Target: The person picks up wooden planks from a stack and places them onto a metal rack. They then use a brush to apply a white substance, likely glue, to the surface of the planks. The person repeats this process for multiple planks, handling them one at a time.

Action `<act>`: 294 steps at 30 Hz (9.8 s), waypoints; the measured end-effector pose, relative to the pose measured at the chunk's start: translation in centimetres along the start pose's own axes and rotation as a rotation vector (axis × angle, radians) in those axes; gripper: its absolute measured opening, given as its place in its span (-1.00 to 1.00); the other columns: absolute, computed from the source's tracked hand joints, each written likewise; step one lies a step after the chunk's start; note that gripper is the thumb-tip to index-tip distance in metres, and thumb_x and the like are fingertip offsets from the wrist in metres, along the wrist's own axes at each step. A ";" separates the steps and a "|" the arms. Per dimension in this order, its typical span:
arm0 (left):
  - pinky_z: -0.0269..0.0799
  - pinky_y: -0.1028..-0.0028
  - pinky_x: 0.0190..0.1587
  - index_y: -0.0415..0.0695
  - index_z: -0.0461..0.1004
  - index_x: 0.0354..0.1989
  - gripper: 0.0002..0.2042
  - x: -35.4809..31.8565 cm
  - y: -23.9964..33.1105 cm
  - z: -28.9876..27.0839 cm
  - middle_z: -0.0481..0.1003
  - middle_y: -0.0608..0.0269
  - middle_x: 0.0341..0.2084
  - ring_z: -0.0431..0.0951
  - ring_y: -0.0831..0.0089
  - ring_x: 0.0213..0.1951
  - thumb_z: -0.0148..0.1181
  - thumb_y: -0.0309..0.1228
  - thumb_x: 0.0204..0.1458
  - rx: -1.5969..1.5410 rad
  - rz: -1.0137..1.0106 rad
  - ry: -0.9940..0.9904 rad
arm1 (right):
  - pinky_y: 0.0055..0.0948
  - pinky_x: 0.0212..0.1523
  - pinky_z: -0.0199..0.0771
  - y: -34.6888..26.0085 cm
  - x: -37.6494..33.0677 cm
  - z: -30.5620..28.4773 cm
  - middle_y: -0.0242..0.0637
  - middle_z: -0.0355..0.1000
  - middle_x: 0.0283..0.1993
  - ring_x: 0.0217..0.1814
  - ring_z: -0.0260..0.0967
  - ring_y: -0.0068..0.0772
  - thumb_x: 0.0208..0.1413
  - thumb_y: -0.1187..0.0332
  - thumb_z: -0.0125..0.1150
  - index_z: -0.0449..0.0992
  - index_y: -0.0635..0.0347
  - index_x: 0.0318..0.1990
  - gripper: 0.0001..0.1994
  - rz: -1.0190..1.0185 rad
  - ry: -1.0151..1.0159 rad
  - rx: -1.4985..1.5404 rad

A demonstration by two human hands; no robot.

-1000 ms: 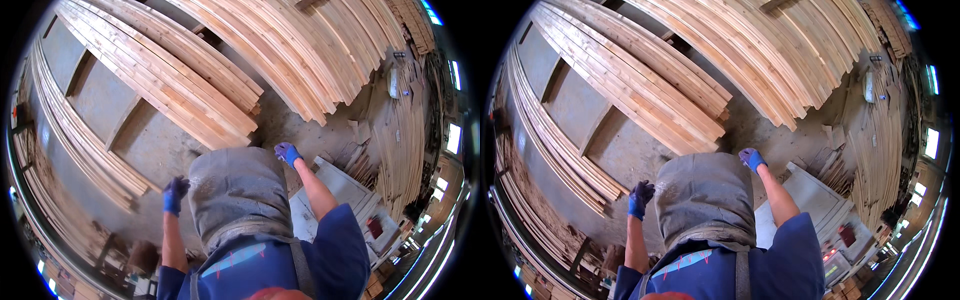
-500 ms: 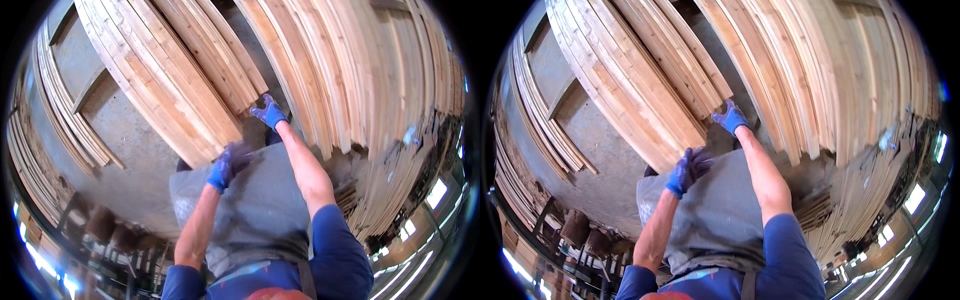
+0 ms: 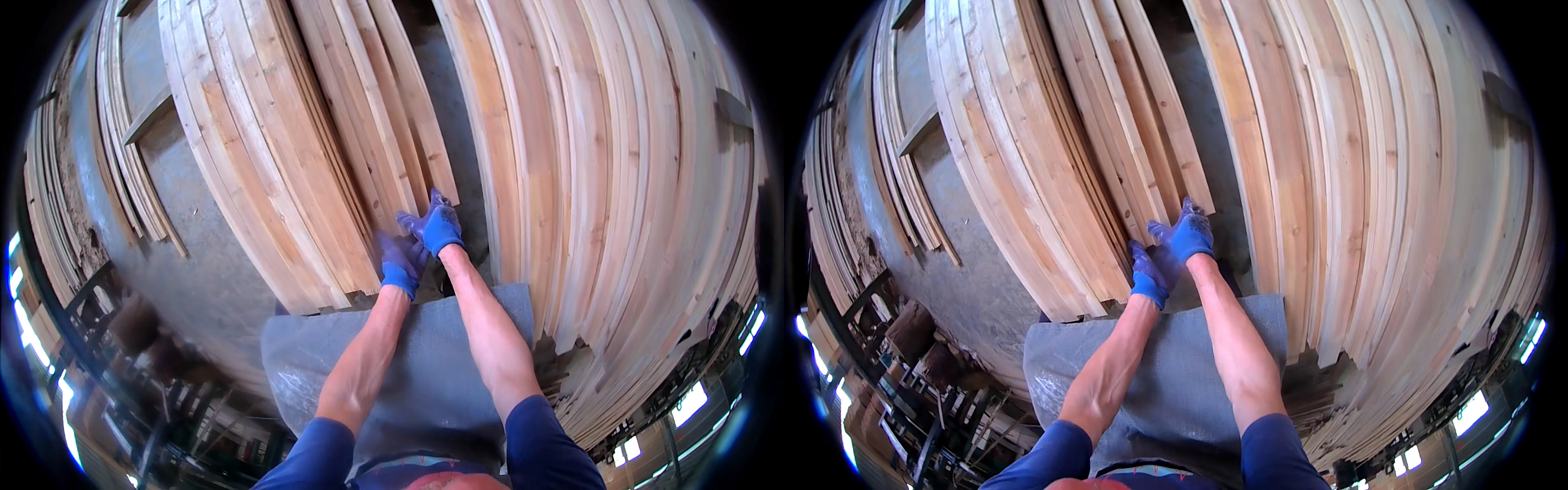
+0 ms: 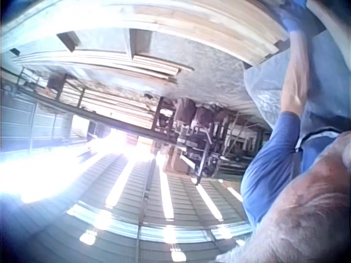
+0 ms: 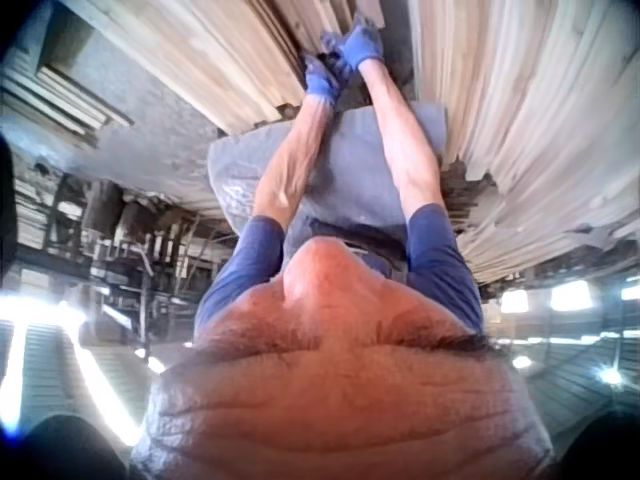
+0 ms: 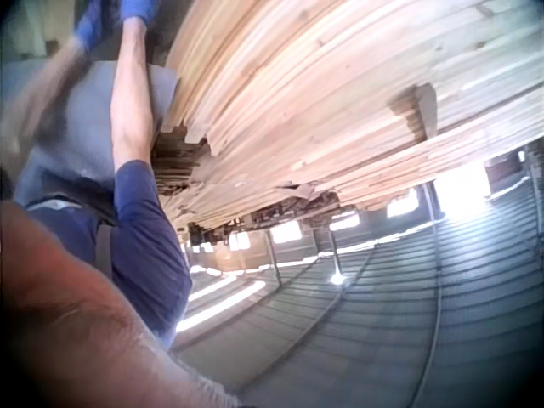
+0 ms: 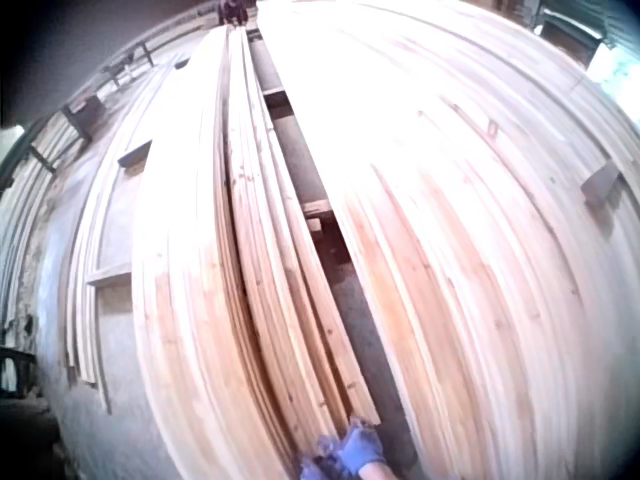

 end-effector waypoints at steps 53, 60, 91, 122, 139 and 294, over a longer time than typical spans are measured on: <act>0.46 0.31 0.01 -0.25 0.33 0.17 -0.44 -32.6 12.4 10.5 0.56 -0.12 -0.09 0.60 0.13 -0.02 0.14 -0.03 0.18 1.183 0.828 -0.559 | -0.42 -0.02 0.49 -13.2 -16.8 -8.8 -0.31 0.50 -0.09 -0.07 0.46 -0.44 0.32 0.25 0.07 0.52 0.23 -0.03 -0.74 -0.274 0.002 1.366; 0.40 0.11 0.09 -0.25 0.26 0.22 -0.26 -51.1 18.1 3.8 0.51 -0.32 -0.08 0.50 -0.21 0.03 -0.04 0.22 0.16 1.690 0.827 -0.719 | -0.31 -0.01 0.55 -21.9 -35.8 -8.7 -0.19 0.55 -0.12 -0.07 0.52 -0.30 0.31 0.25 0.00 0.53 0.23 -0.03 -0.72 -0.328 0.044 1.254; 0.42 0.36 -0.26 -0.17 0.55 -0.17 -0.29 -72.0 75.7 -34.6 0.52 0.21 -0.35 0.47 0.46 -0.34 0.07 0.35 0.01 0.957 0.760 -0.373 | 0.03 0.10 0.49 -73.2 -61.6 35.4 -0.08 0.46 0.13 0.12 0.47 0.02 0.21 -0.34 -0.13 0.36 0.20 0.23 -0.24 -0.303 -1.104 0.512; 0.00 0.39 0.37 -0.25 0.20 0.35 -0.12 -100.1 123.3 -101.8 0.31 0.11 0.22 0.19 0.37 0.30 0.48 -0.13 -0.13 0.757 0.547 -0.201 | 0.03 0.13 0.41 -148.9 -46.2 87.0 -0.15 0.31 0.29 0.27 0.27 -0.07 -0.03 -0.58 -0.15 0.32 0.09 0.28 -0.03 -0.257 -0.965 1.112; 0.33 -0.02 0.14 -0.14 0.21 0.33 -0.07 -118.3 161.9 -103.6 0.35 -0.06 0.15 0.42 0.04 0.12 0.34 0.12 -0.23 1.347 1.215 1.659 | 0.03 0.46 -0.03 -180.5 -74.0 119.6 -0.26 0.08 0.43 0.43 0.03 -0.16 0.16 -0.45 -0.21 0.07 0.02 0.41 -0.13 -1.151 -0.999 0.664; 0.37 0.21 0.14 -0.15 0.50 0.00 -0.58 -105.9 194.9 -112.7 0.54 0.06 -0.09 0.51 0.13 0.01 0.34 -0.20 0.01 0.004 0.843 2.054 | 0.14 -0.15 0.39 -229.9 -80.2 165.0 0.11 0.52 -0.31 -0.21 0.45 0.27 0.34 -0.02 -0.24 0.54 0.14 -0.34 -0.51 -2.461 -0.692 -1.292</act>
Point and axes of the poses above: each hand's wrist, its own x-axis towards the middle knuckle, its own z-axis out of the palm, y = z × x, the point moved 2 cm from there along x, towards the middle knuckle
